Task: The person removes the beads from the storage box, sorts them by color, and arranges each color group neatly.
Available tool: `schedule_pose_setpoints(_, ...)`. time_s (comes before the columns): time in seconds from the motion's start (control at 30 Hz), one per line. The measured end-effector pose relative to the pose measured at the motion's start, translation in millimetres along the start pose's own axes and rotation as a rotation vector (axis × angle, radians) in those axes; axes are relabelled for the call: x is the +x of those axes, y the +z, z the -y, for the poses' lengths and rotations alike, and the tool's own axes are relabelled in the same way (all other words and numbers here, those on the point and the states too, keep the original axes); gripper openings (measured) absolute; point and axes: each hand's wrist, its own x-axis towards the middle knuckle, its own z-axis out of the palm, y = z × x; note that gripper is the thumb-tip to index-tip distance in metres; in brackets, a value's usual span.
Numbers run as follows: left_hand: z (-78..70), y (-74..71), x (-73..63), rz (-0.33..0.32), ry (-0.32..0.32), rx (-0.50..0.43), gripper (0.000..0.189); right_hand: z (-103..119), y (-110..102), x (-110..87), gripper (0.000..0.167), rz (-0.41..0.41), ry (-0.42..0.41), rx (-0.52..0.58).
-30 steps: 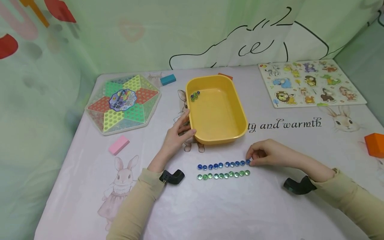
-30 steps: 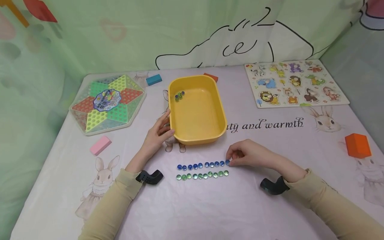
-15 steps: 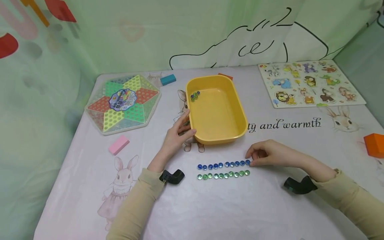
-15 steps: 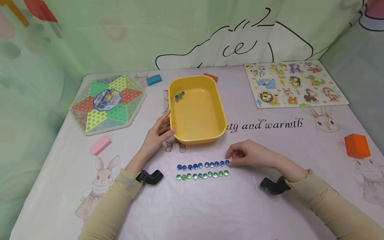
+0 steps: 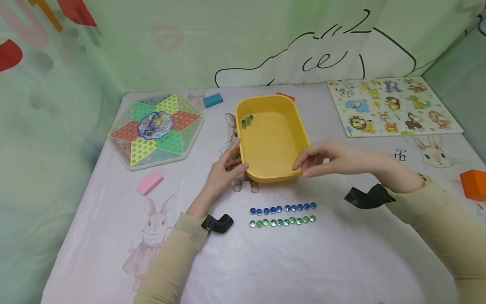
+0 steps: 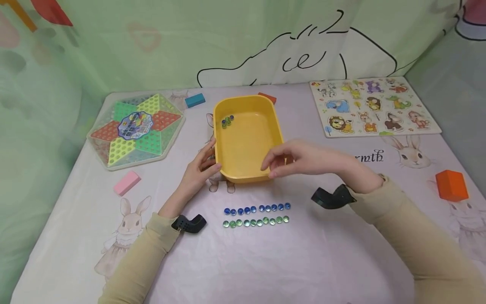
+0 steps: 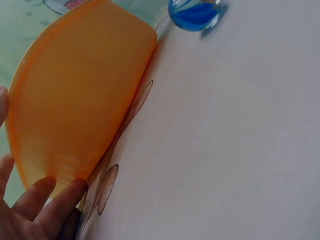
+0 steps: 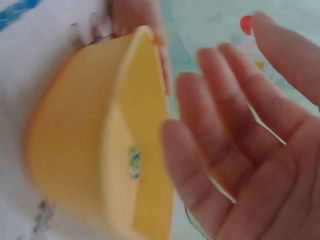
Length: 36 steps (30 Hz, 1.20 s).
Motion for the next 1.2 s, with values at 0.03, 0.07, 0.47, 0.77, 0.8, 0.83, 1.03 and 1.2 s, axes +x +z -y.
schedule_pose_setpoints(0.03, 1.8, 0.0, 0.8, -0.002, 0.005, -0.001, 0.07, 2.9, -3.6, 7.9, 0.017, -0.008, 0.003, 0.017)
schedule_pose_setpoints(0.07, 3.2, 0.1, 1.7, -0.004, 0.01, 0.001, 0.069, 4.9, -7.0, 16.2, 0.019, -0.015, 0.009, 0.037)
schedule_pose_setpoints(0.47, 6.2, -3.9, 2.5, -0.004, 0.051, 0.027, 0.066, -5.9, -35.9, 116.7, 0.03, -0.214, 0.245, 0.1)
schedule_pose_setpoints(0.77, 7.8, -2.6, 1.9, 0.002, 0.047, 0.03, 0.067, -36.5, -24.2, 163.0, 0.026, -0.227, 0.269, -0.049)
schedule_pose_setpoints(0.8, 7.4, -2.5, 1.7, 0.003, 0.047, 0.028, 0.067, -39.8, -22.4, 166.4, 0.026, -0.229, 0.284, -0.081)
schedule_pose_setpoints(0.83, 7.3, -2.4, 1.5, 0.003, 0.051, 0.028, 0.067, -42.1, -20.8, 169.3, 0.026, -0.234, 0.298, -0.103)
schedule_pose_setpoints(1.03, 6.4, -2.1, 0.7, -0.001, 0.051, 0.021, 0.066, -51.8, -16.3, 179.2, 0.026, -0.285, 0.342, -0.153)
schedule_pose_setpoints(1.2, 6.0, -1.7, 0.1, -0.003, 0.042, 0.022, 0.065, -57.8, -16.6, 184.8, 0.025, -0.291, 0.37, -0.174)
